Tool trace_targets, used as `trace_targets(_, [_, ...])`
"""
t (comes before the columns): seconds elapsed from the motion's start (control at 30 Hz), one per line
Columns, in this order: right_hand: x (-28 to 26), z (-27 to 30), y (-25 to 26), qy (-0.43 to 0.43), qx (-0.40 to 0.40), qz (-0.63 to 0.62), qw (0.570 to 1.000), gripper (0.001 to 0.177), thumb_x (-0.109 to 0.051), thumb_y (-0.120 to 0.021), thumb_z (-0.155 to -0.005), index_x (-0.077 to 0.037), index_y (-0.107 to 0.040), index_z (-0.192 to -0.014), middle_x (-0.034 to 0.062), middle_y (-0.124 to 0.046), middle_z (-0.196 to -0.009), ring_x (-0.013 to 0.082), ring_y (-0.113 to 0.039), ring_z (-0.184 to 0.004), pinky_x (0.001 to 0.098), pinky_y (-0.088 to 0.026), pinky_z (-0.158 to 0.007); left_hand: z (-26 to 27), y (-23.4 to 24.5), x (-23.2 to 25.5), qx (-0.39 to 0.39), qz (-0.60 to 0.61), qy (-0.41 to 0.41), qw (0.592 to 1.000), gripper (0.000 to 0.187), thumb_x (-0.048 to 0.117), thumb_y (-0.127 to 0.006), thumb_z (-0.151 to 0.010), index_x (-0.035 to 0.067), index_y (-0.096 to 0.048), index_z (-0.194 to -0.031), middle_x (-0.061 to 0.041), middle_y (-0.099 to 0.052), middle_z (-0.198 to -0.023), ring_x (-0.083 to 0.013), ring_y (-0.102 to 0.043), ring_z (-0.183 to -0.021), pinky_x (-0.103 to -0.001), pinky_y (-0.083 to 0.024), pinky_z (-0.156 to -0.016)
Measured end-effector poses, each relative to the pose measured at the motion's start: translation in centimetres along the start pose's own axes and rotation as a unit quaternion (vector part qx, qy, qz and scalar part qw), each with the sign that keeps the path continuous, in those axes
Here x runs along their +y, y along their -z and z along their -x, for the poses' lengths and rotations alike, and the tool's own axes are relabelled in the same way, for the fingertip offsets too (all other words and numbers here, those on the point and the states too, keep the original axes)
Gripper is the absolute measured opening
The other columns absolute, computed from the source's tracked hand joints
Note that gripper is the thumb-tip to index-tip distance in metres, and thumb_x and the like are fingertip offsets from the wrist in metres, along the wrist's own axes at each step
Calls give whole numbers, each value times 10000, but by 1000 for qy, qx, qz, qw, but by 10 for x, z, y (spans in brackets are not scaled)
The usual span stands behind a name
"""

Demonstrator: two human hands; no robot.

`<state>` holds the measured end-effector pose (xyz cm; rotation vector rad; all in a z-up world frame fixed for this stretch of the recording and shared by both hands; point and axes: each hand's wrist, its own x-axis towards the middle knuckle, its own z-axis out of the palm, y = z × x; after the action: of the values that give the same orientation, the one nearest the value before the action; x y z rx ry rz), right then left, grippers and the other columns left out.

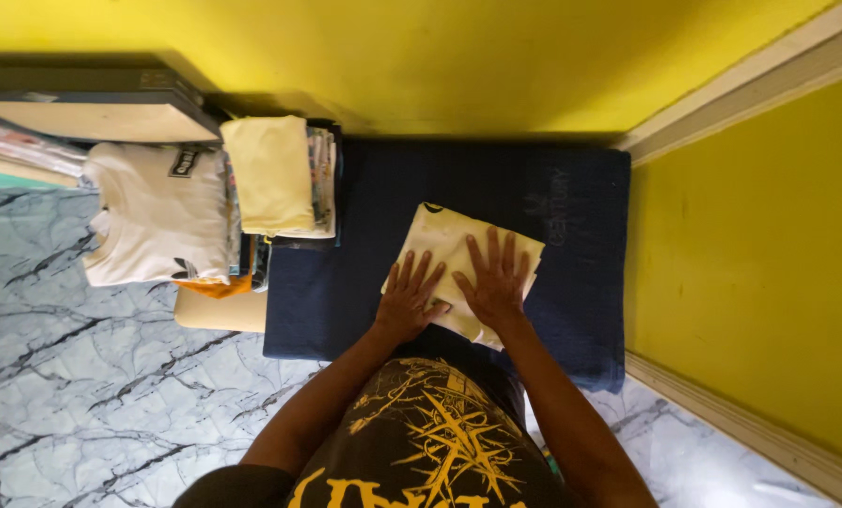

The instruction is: The person picks up a white shirt, smooths it on a dark surface, and folds it. The person then picks up green shorts from the floor, smooths them out, and folds them into a square.

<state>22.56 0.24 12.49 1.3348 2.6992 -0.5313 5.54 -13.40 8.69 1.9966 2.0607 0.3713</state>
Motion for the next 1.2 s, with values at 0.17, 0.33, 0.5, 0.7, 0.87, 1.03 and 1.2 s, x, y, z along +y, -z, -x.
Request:
trace_targets(0.17, [-22, -32, 9, 143, 91, -47, 984, 693, -565, -382, -1064, -192, -290, -1640, 156, -158, -1721, 377, -113, -1581, 610, -122, -1236, -2, -13, -3, -63, -39, 10, 997, 816, 675, -419, -989, 194, -248, -1626, -149, -114, -1708, -404, -22, -1577, -594, -40, -1247])
trace_targets(0.33, [-33, -70, 7, 176, -12, 24, 984, 737, -611, -376, -1037, -156, -278, -1609, 58, -176, -1706, 301, -131, -1575, 582, -91, -1251, -9, -14, -3, -175, -44, 46, 983, 848, 688, -413, -981, 213, -146, -1630, -132, -44, -1704, -375, 41, -1568, -584, -11, -1237])
trace_targets(0.5, [-23, -71, 1, 188, -7, 15, 982, 727, -579, -394, -1042, -147, -281, -1616, 87, -180, -1696, 326, -113, -1561, 599, -84, -1221, -1, -6, 7, -165, -53, 70, 982, 859, 687, -419, -959, 247, -140, -1642, -115, -48, -1728, -372, 24, -1574, -589, -24, -1241])
trace_targets(0.7, [28, -55, 5, 148, 124, -196, 961, 783, -389, -761, -838, -101, -467, -1504, 178, -449, -1568, 359, -361, -1510, 537, -299, -1251, 23, -27, 20, 161, 52, 216, 961, 792, 462, -541, -1041, 16, -242, -1623, -311, -191, -1671, -489, -216, -1526, -564, -228, -1226])
trace_targets(0.87, [89, 2, -49, -152, 165, -186, 957, 1206, -593, -877, -700, 114, -352, -1524, 348, -453, -1475, 478, -419, -1396, 536, -338, -1190, 12, -33, 5, 86, 145, 411, 896, 840, 470, -650, -946, -7, -320, -1554, -266, -425, -1500, -452, -417, -1369, -557, -346, -1132])
trace_targets(1.03, [122, 14, -79, -84, 193, -152, 966, 1213, -528, -928, -709, 110, -318, -1540, 373, -440, -1493, 510, -435, -1397, 549, -347, -1162, -12, -60, 17, 249, 236, 662, 667, 1004, 550, -819, -766, 41, -350, -1493, -245, -473, -1408, -445, -429, -1341, -558, -391, -1089])
trace_targets(1.2, [103, 0, -55, -139, 130, -510, 839, 1037, -158, -902, -693, 65, -297, -1505, 281, -560, -1335, 383, -598, -1180, 446, -510, -965, 9, -120, 56, 25, 561, 708, 428, 881, 581, -820, -800, 14, -447, -1362, -195, -529, -1230, -353, -486, -1086, -477, -433, -904])
